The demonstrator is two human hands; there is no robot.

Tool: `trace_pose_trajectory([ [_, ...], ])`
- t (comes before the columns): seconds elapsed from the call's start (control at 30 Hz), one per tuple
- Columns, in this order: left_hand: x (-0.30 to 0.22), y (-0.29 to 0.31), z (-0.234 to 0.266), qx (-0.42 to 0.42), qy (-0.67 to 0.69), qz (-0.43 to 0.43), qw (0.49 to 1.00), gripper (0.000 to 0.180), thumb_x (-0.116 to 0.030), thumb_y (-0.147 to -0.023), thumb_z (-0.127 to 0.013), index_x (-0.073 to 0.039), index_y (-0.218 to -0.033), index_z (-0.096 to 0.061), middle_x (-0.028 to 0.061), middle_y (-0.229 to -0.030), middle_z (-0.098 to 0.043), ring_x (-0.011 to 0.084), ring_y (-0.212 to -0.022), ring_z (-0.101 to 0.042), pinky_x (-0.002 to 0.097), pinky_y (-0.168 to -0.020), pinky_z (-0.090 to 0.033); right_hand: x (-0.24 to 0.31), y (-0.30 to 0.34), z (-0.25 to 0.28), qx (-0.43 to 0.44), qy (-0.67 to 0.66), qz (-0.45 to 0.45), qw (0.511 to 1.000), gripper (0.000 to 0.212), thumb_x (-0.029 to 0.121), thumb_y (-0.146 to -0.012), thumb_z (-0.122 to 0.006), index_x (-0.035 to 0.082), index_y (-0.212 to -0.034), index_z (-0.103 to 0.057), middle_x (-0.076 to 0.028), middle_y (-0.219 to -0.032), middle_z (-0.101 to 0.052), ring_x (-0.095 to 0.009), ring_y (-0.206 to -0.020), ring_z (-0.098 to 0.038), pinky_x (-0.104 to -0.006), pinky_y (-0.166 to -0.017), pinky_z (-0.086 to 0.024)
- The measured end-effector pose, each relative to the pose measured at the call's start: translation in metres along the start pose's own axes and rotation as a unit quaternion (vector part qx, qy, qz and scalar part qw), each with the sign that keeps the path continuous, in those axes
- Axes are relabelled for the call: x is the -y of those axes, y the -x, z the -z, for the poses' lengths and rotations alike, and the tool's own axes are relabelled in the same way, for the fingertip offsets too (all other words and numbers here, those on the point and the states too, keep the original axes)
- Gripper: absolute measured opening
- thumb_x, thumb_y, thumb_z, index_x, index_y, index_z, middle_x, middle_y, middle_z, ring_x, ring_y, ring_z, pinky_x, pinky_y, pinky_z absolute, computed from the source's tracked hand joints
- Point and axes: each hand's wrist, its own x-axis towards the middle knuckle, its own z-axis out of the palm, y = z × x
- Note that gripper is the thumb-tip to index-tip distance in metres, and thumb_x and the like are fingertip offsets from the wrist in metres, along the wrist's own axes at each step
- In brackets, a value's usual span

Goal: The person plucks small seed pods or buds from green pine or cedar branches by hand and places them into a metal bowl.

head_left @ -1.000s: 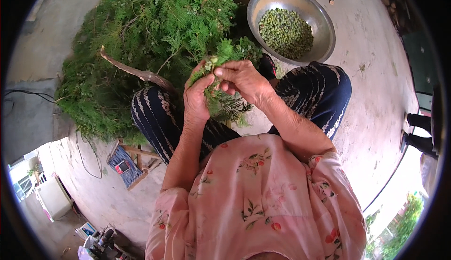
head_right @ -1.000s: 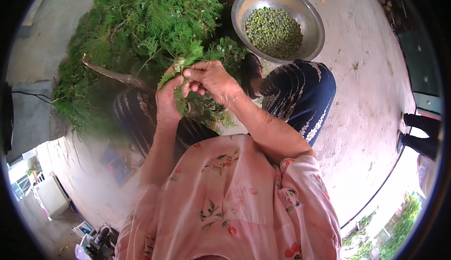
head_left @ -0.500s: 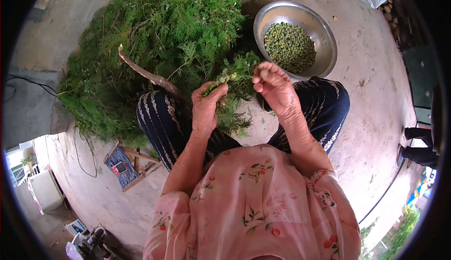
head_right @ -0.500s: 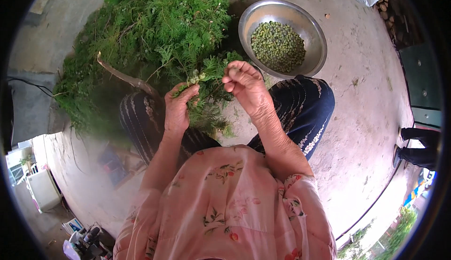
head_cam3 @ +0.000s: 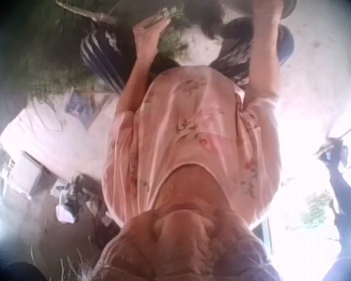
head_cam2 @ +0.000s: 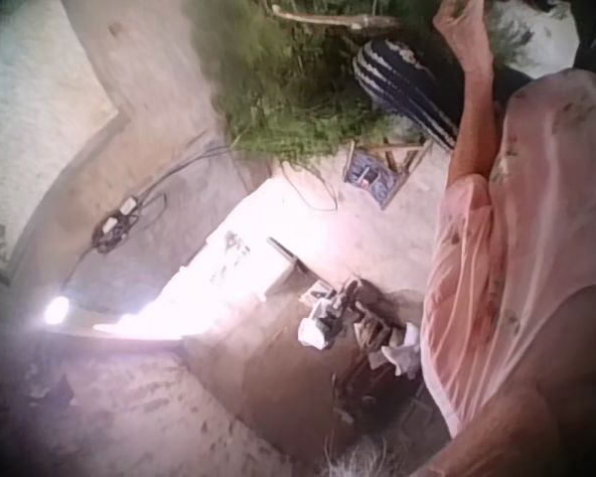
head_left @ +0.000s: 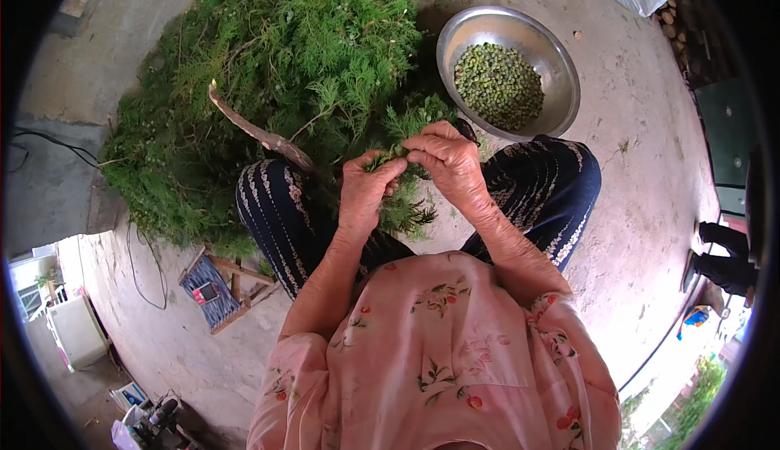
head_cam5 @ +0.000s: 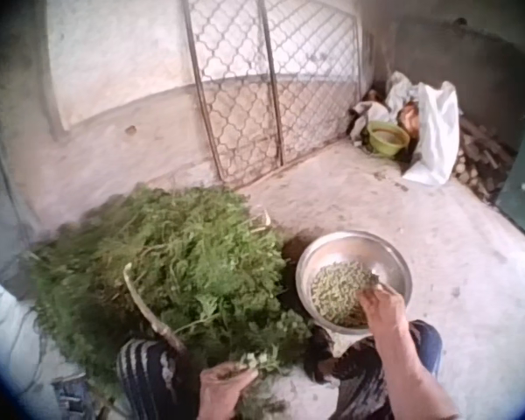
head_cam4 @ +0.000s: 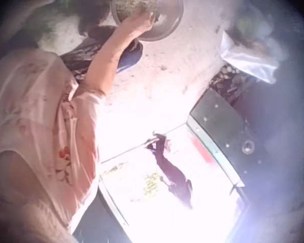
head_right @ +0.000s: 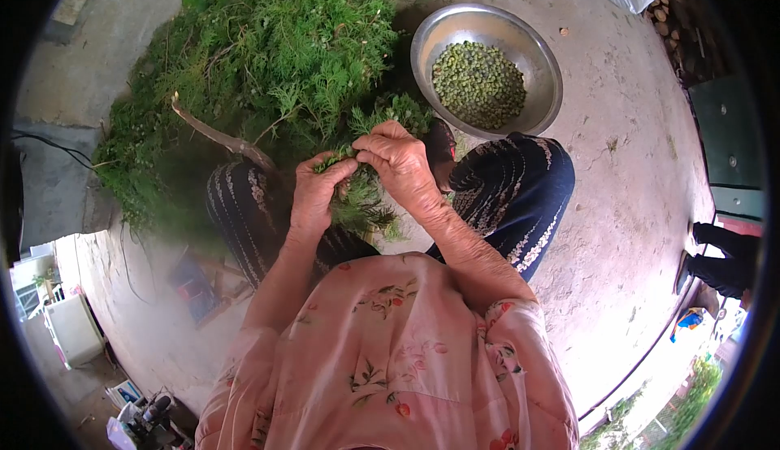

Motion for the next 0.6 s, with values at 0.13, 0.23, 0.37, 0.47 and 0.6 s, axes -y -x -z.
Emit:
trace_pose_trajectory([
  [0.13, 0.001, -0.001, 0.002, 0.021, -0.028, 0.016, 0.999, 0.01, -0.011, -0.072, -0.068, -0.004, -0.074, -0.06, -0.0029, -0.061, -0.053, 0.0031, -0.048, -0.043, 0.0178, -0.044, -0.033, 0.005, 0.001, -0.011, -0.087, 0.033, 0.04, 0.995, 0.018, -0.008, -0.069, -0.062, 0.002, -0.083, -0.058, -0.009, -0.07, -0.054, -0.023, -0.064, -0.055, -0.0278, -0.058, -0.046],
  [0.23, 0.001, 0.002, -0.011, -0.004, 0.001, 0.004, 1.0, 0.008, -0.007, -0.071, -0.068, -0.004, -0.073, -0.061, -0.0027, -0.061, -0.054, 0.0043, -0.049, -0.043, 0.0193, -0.043, -0.031, -0.009, 0.009, -0.014, -0.124, 0.022, -0.04, 0.991, 0.017, -0.008, -0.07, -0.061, 0.003, -0.083, -0.056, -0.009, -0.071, -0.054, -0.021, -0.063, -0.055, -0.0267, -0.057, -0.045],
  [0.37, 0.001, 0.005, -0.014, -0.03, 0.001, -0.013, 0.999, 0.008, -0.008, -0.071, -0.068, -0.004, -0.071, -0.061, -0.0032, -0.059, -0.052, 0.0037, -0.048, -0.042, 0.019, -0.042, -0.031, -0.024, 0.001, 0.004, -0.246, -0.309, -0.336, 0.855, 0.009, 0.008, -0.084, -0.052, 0.003, -0.077, -0.055, 0.003, -0.058, -0.044, -0.007, -0.049, -0.039, -0.0211, -0.044, -0.034],
  [0.47, 0.001, 0.006, -0.001, -0.059, -0.069, -0.013, 0.996, 0.01, -0.008, -0.072, -0.068, -0.001, -0.076, -0.061, -0.0034, -0.065, -0.055, 0.0026, -0.052, -0.043, 0.0194, -0.046, -0.032, -0.051, -0.013, 0.041, -0.268, -0.346, -0.315, 0.842, 0.007, 0.008, -0.083, -0.054, 0.001, -0.083, -0.056, -0.002, -0.062, -0.05, -0.012, -0.052, -0.046, -0.0241, -0.048, -0.038],
  [0.6, 0.007, 0.003, -0.003, -0.01, -0.039, -0.07, 0.997, 0.01, -0.007, -0.072, -0.068, -0.001, -0.077, -0.062, -0.003, -0.066, -0.056, 0.0022, -0.052, -0.043, 0.0199, -0.046, -0.033, -0.063, -0.031, 0.082, -0.247, -0.441, -0.315, 0.803, 0.012, 0.006, -0.085, -0.05, -0.002, -0.093, -0.053, -0.008, -0.08, -0.054, -0.02, -0.071, -0.053, -0.0318, -0.067, -0.045],
])
